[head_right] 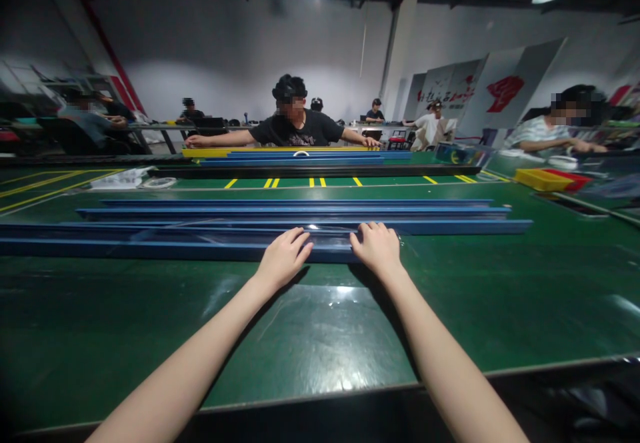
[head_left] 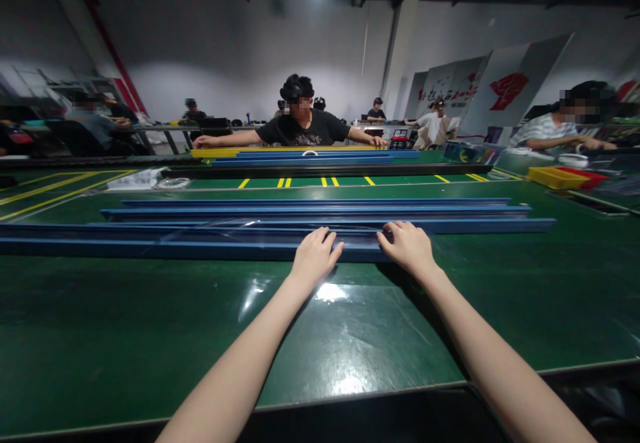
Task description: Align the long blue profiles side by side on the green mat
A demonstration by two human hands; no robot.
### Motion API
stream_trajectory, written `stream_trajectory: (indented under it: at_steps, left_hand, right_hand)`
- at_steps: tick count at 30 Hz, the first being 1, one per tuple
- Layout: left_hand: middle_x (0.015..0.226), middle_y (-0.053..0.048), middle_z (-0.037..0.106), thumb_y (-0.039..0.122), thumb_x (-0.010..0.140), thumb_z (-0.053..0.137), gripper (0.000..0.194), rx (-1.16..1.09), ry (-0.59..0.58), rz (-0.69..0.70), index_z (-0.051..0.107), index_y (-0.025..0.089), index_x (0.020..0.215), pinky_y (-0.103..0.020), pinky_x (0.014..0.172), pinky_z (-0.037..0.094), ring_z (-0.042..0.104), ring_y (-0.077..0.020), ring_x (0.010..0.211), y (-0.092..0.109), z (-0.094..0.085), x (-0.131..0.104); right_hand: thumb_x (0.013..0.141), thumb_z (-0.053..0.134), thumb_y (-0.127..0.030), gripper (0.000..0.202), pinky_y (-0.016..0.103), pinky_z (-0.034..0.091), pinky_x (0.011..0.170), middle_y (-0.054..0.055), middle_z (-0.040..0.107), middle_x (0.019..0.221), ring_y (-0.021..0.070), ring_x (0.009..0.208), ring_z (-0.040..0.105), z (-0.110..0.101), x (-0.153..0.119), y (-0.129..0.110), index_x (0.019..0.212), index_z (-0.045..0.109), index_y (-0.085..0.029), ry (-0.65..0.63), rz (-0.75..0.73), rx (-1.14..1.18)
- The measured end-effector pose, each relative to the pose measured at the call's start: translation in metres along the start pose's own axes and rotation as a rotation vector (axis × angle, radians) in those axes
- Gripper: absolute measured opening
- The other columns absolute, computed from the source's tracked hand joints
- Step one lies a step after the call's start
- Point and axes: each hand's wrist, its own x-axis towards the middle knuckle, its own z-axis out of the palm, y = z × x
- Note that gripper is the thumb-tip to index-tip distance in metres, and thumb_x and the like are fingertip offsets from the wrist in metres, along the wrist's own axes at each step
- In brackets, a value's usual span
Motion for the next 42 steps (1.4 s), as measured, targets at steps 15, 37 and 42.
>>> stream_trajectory:
  at_steps: [15,37,42]
  left_hand:
    - [0.089,-0.009,0.056,0.040,0.088,0.026,0.041,0.177,-0.061,-0.288,0.060,0.016,0.087,-0.033,0.074,0.040,0.050,-0.0218,0.086,-0.003,-0.016,0.004]
    - [0.120,-0.013,0.050,0.041,0.085,0.036,0.042,0.001,-0.045,0.084,0.051,0.016,0.115,-0.039,0.096,0.032,0.041,-0.0251,0.116,-0.001,0.004,-0.005]
    - [0.114,-0.009,0.054,0.038,0.088,0.033,0.037,-0.007,-0.039,0.052,0.055,0.018,0.108,-0.034,0.094,0.035,0.046,-0.0211,0.111,-0.001,0.000,-0.001]
  right_hand:
    - [0.085,0.031,-0.039,0.037,0.026,0.032,0.065,0.004,0.064,0.087,0.0163,0.082,0.054,-0.003,-0.001,0.002,0.082,0.062,-0.020,0.128,-0.027,0.045]
    - [0.085,0.028,-0.037,0.041,0.027,0.029,0.060,0.007,0.065,0.083,0.0182,0.078,0.055,-0.003,-0.003,-0.003,0.076,0.063,-0.017,0.116,0.028,-0.026]
    - [0.085,0.028,-0.037,0.041,0.027,0.029,0.059,0.006,0.064,0.082,0.0179,0.077,0.055,-0.002,-0.003,-0.002,0.076,0.062,-0.018,0.122,0.029,-0.023]
